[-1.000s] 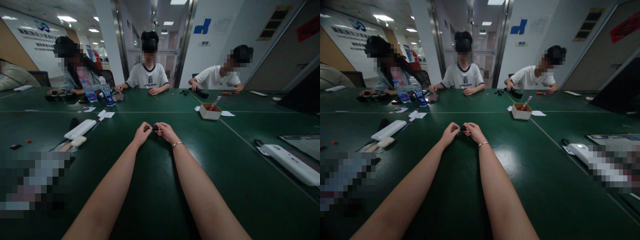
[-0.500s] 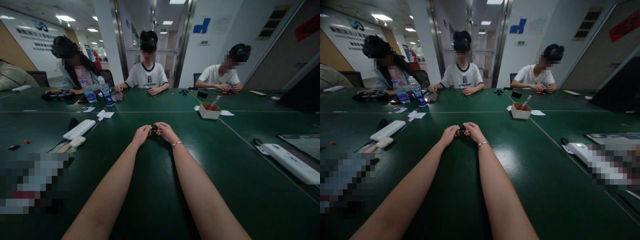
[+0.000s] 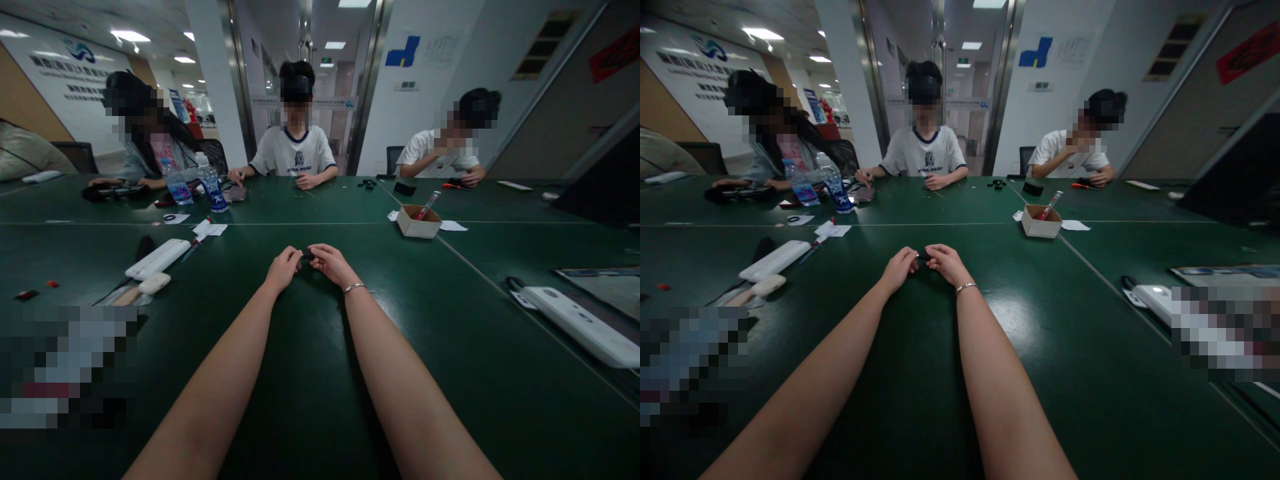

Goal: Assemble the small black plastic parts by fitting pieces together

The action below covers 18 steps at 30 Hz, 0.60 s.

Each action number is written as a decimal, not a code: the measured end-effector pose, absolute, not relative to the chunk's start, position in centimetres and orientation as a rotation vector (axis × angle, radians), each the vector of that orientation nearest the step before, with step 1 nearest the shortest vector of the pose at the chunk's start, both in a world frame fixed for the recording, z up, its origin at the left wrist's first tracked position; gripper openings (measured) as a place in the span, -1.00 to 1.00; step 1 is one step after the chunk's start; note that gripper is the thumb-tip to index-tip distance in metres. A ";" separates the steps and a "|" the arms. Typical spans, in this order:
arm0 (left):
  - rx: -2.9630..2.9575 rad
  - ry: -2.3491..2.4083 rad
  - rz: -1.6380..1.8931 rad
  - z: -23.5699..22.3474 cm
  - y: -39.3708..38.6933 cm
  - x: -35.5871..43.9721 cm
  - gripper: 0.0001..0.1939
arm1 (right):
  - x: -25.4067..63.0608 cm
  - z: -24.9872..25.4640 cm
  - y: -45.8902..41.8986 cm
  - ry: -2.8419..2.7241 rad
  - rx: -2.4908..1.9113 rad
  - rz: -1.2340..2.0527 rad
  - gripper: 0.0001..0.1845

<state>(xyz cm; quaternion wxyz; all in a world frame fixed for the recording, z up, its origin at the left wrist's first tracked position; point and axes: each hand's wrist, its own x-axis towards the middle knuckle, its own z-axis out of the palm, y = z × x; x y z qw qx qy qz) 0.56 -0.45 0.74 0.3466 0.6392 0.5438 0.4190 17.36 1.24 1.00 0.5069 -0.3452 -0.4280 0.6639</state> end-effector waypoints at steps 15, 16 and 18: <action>1.694 1.483 1.055 0.9 -0.4 0.6 -0.46 | 17.5 0.8 1.3 -1.054 -0.777 1.628 -0.75; 1.688 1.489 1.050 0.9 -0.5 0.6 -0.44 | 17.5 0.8 1.3 -1.057 -0.777 1.628 -0.76; 1.653 1.452 1.096 0.8 -0.5 0.7 -0.52 | 17.5 0.8 1.3 -1.060 -0.783 1.622 -0.76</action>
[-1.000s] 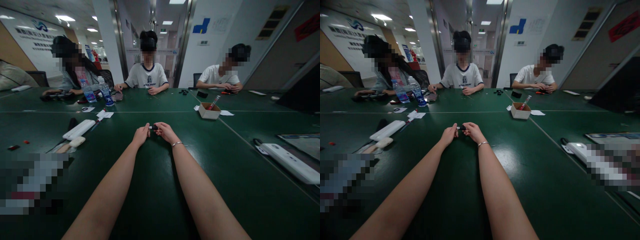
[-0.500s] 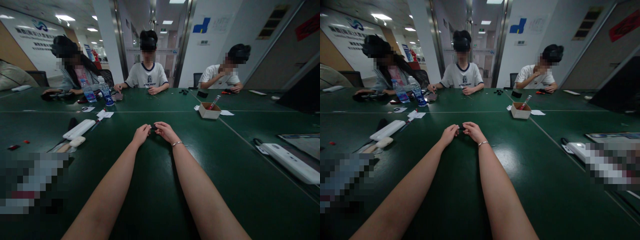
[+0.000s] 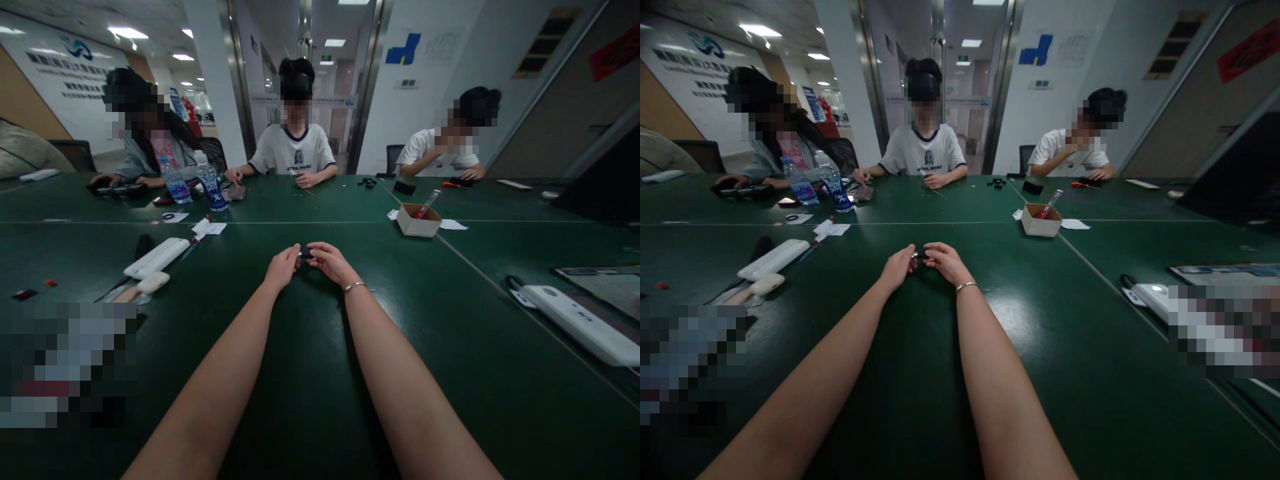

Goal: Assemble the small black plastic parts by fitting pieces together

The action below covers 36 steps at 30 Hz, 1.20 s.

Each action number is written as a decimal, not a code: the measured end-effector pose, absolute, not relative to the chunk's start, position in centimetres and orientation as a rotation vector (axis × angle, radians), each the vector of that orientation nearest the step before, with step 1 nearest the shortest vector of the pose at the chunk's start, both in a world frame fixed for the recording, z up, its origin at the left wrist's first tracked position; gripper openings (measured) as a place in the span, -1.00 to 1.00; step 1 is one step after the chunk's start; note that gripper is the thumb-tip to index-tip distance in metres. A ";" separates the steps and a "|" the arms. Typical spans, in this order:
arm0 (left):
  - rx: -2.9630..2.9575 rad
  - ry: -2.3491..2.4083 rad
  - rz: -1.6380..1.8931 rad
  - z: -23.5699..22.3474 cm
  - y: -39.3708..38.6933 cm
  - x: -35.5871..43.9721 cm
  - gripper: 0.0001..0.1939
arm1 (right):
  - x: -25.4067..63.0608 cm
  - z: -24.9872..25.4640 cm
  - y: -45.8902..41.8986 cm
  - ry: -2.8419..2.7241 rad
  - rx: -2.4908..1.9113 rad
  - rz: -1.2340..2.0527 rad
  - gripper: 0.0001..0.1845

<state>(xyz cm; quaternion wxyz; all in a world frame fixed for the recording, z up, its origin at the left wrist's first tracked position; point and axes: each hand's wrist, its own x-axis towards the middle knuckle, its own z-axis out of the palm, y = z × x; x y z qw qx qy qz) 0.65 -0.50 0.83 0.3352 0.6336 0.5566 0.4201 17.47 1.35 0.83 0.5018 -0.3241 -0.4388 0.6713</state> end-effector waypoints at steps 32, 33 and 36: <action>1.688 1.446 1.131 0.6 -0.4 0.4 -0.73 | 17.5 0.6 1.6 -1.067 -0.775 1.613 -0.78; 1.692 1.444 1.133 0.6 -0.4 0.4 -0.77 | 17.5 0.5 1.6 -1.067 -0.774 1.611 -0.78; 1.713 1.495 1.094 0.6 -0.4 0.5 -0.63 | 17.5 0.6 1.5 -1.070 -0.765 1.619 -0.77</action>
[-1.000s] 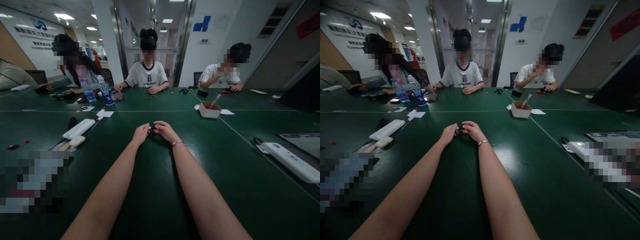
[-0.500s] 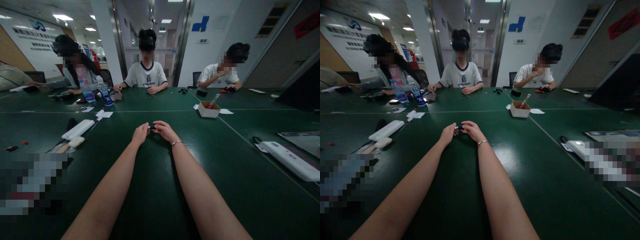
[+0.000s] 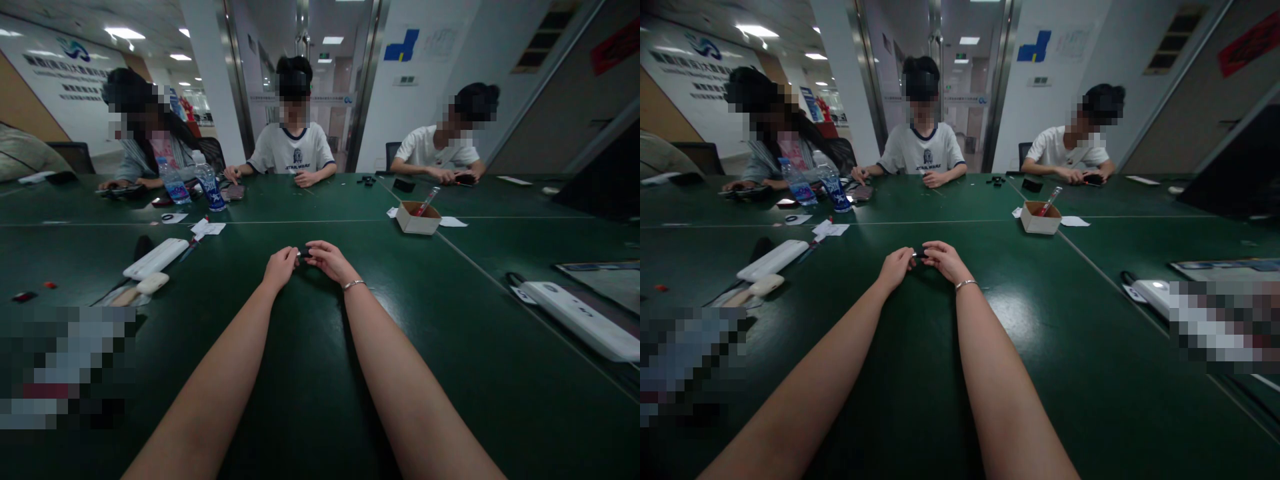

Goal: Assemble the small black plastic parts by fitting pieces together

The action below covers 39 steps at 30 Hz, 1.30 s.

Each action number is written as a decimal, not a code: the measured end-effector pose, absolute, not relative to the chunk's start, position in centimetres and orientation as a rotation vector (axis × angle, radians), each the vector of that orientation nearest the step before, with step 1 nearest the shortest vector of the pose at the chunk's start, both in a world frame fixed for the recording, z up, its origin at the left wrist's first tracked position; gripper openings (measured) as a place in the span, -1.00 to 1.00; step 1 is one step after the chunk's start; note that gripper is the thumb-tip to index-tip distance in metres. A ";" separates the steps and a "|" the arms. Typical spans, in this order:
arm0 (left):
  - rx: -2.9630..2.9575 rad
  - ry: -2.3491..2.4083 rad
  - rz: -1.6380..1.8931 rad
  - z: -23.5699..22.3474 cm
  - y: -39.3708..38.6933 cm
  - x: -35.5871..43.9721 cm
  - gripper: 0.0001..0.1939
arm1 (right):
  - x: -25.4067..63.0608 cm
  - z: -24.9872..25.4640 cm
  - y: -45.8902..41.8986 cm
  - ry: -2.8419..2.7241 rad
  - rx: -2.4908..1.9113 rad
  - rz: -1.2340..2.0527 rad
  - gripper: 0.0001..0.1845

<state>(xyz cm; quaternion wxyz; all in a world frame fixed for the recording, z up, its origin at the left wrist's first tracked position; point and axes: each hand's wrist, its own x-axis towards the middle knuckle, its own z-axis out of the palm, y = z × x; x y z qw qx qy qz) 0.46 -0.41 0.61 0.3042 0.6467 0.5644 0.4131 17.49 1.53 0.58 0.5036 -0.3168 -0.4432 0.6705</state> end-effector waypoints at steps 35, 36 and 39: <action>1.665 1.378 1.173 0.5 -0.4 0.4 -0.77 | 17.6 0.0 2.0 -1.064 -0.750 1.623 -0.77; 1.653 1.372 1.190 0.5 -0.4 0.4 -0.80 | 17.6 0.0 2.0 -1.066 -0.752 1.619 -0.77; 1.657 1.369 1.203 0.4 -0.4 0.3 -0.82 | 17.6 0.0 2.0 -1.075 -0.762 1.618 -0.77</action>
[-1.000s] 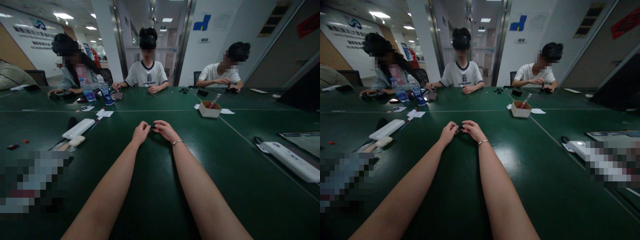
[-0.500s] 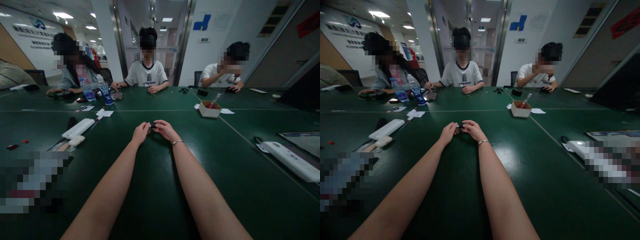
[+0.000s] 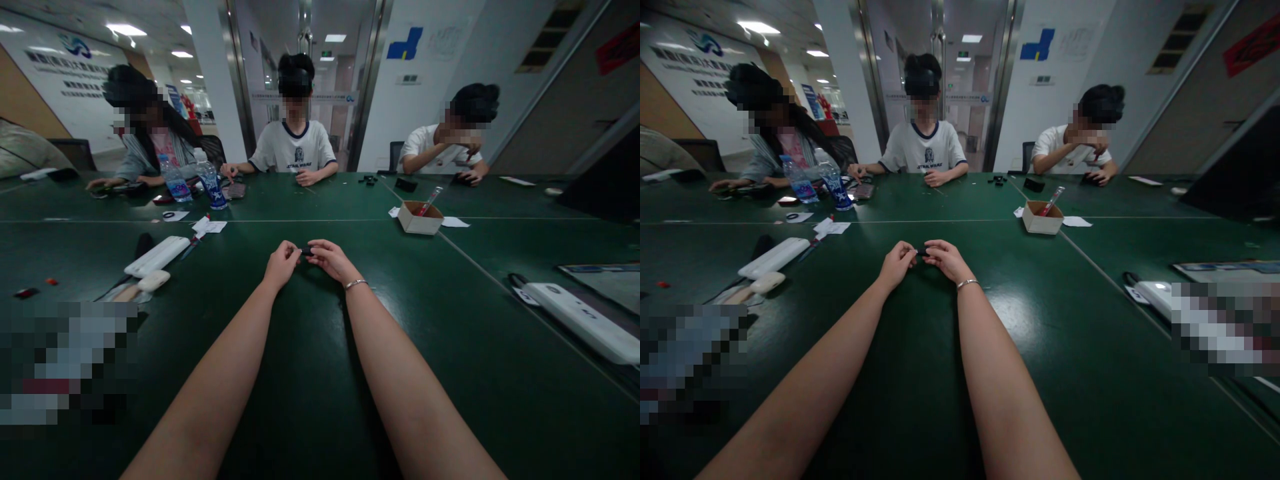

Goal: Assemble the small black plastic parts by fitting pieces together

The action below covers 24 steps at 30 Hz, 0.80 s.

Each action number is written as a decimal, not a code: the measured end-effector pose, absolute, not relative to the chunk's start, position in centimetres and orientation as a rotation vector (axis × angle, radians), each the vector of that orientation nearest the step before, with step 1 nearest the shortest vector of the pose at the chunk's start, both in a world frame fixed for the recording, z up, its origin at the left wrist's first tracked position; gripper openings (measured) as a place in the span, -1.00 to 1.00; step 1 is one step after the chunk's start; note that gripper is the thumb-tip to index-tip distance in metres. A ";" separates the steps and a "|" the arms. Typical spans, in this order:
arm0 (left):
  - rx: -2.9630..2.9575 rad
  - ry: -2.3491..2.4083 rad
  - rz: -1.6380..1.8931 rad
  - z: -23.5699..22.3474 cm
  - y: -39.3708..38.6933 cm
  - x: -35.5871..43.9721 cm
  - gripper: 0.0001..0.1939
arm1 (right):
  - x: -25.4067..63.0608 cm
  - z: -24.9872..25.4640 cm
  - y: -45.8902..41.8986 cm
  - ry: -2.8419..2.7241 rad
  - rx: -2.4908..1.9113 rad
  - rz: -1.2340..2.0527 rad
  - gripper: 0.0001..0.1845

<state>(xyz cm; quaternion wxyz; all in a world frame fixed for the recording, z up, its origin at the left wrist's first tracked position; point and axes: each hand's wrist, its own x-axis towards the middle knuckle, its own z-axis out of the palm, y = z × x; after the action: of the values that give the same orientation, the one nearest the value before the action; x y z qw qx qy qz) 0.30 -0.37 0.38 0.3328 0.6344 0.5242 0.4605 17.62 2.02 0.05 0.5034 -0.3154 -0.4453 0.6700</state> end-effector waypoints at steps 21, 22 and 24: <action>1.603 1.448 1.311 0.3 -0.3 -0.1 -0.66 | 17.0 -0.3 2.0 -1.347 -0.859 1.500 -0.59; 1.600 1.468 1.316 0.2 -0.2 -0.1 -0.67 | 16.6 -0.3 1.9 -1.433 -0.915 1.433 -0.60; 1.624 1.490 1.311 0.1 -0.1 -0.2 -0.68 | 15.8 -0.4 1.7 -1.578 -1.032 1.271 -0.65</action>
<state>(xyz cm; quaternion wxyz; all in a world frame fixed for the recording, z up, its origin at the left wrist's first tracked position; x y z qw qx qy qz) -0.24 -0.07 0.08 0.2846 0.6070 0.5572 0.4900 15.78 1.73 -0.37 0.4204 -0.4119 -0.6296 0.5071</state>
